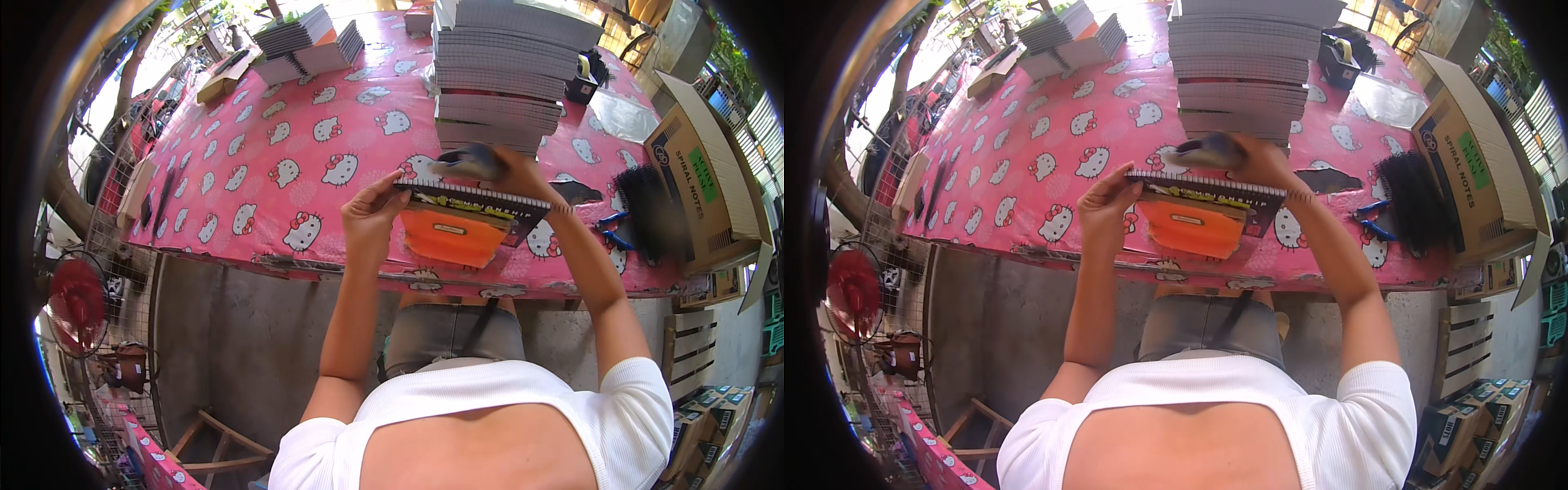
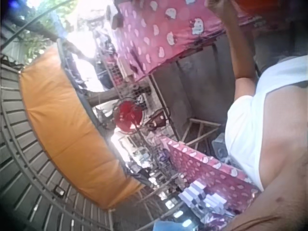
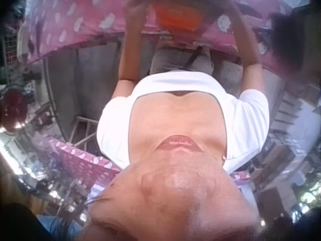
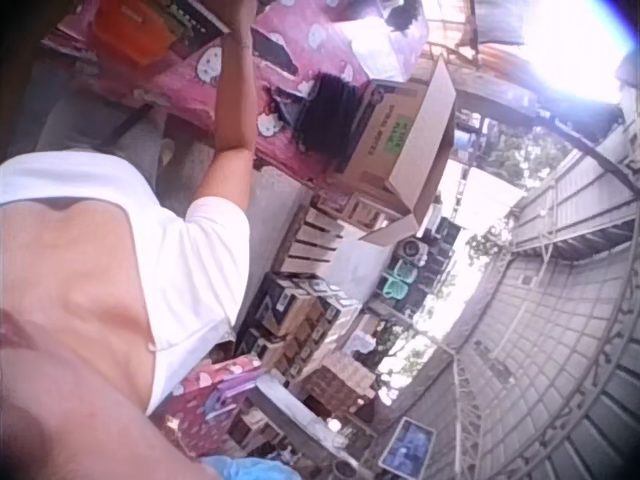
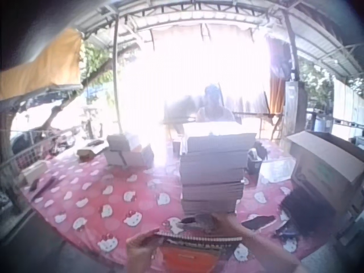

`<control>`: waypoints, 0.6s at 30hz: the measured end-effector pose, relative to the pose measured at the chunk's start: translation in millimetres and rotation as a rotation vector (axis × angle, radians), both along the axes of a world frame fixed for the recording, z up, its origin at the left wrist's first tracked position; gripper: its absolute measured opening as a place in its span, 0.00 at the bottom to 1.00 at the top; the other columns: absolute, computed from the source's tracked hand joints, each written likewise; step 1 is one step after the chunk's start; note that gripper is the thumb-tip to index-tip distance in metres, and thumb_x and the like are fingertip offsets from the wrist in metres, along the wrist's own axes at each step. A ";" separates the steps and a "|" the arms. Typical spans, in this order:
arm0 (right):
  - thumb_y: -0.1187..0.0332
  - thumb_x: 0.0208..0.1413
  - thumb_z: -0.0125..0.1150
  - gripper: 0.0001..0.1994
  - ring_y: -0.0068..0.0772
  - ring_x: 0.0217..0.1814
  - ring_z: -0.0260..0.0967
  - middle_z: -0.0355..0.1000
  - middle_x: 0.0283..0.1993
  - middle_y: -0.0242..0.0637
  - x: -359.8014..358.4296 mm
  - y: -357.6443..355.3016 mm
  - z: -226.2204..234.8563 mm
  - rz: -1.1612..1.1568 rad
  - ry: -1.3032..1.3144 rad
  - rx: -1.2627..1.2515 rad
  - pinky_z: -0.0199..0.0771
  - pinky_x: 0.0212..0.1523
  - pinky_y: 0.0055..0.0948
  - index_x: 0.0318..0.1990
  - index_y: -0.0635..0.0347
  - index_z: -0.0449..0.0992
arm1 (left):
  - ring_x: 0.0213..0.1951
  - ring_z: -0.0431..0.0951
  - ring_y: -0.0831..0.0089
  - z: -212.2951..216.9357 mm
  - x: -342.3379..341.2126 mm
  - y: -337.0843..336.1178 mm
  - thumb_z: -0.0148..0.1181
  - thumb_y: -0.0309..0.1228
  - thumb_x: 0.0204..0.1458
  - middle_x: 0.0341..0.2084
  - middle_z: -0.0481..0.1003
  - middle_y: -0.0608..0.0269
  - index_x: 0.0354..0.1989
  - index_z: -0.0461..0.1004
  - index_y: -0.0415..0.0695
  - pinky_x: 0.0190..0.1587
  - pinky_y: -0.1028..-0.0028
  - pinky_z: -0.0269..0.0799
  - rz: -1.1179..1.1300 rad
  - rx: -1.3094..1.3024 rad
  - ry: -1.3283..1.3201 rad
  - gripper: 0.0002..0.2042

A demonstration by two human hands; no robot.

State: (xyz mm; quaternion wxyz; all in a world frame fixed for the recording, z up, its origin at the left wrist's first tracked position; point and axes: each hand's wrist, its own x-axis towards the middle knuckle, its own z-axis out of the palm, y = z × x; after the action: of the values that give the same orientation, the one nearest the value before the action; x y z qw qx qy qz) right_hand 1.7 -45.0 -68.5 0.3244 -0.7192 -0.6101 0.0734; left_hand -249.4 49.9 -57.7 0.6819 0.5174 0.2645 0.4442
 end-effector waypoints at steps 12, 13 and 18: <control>0.65 0.46 0.65 0.22 0.46 0.59 0.61 0.65 0.56 0.42 67.3 -239.0 -68.0 -0.803 -0.297 -0.218 0.61 0.57 0.41 0.50 0.56 0.70 | 0.32 0.79 0.68 115.0 -43.7 -54.3 0.64 0.17 0.45 0.31 0.78 0.57 0.31 0.74 0.38 0.37 0.76 0.76 0.459 0.988 -0.423 0.06; 0.64 0.47 0.64 0.22 0.47 0.60 0.60 0.64 0.57 0.43 55.1 -235.2 -60.2 -0.760 -0.288 -0.369 0.60 0.57 0.42 0.51 0.57 0.70 | 0.33 0.79 0.66 102.7 -46.2 -63.5 0.64 0.18 0.44 0.33 0.79 0.57 0.31 0.75 0.38 0.37 0.75 0.77 0.290 1.123 -0.222 0.06; 0.58 0.51 0.60 0.21 0.47 0.51 0.63 0.67 0.47 0.43 28.0 -220.3 -57.6 -0.582 -0.693 0.087 0.61 0.52 0.47 0.49 0.60 0.69 | 0.38 0.80 0.68 14.5 -10.1 -88.1 0.70 0.20 0.38 0.38 0.78 0.54 0.31 0.78 0.37 0.40 0.73 0.76 0.004 0.985 0.283 0.10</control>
State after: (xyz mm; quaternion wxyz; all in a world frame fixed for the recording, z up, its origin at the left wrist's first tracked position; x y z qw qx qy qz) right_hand 29.7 -265.3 -126.2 0.1383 -0.8286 -0.4575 -0.2915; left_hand -259.5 -38.2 -43.1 0.3139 0.8319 0.1144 0.4431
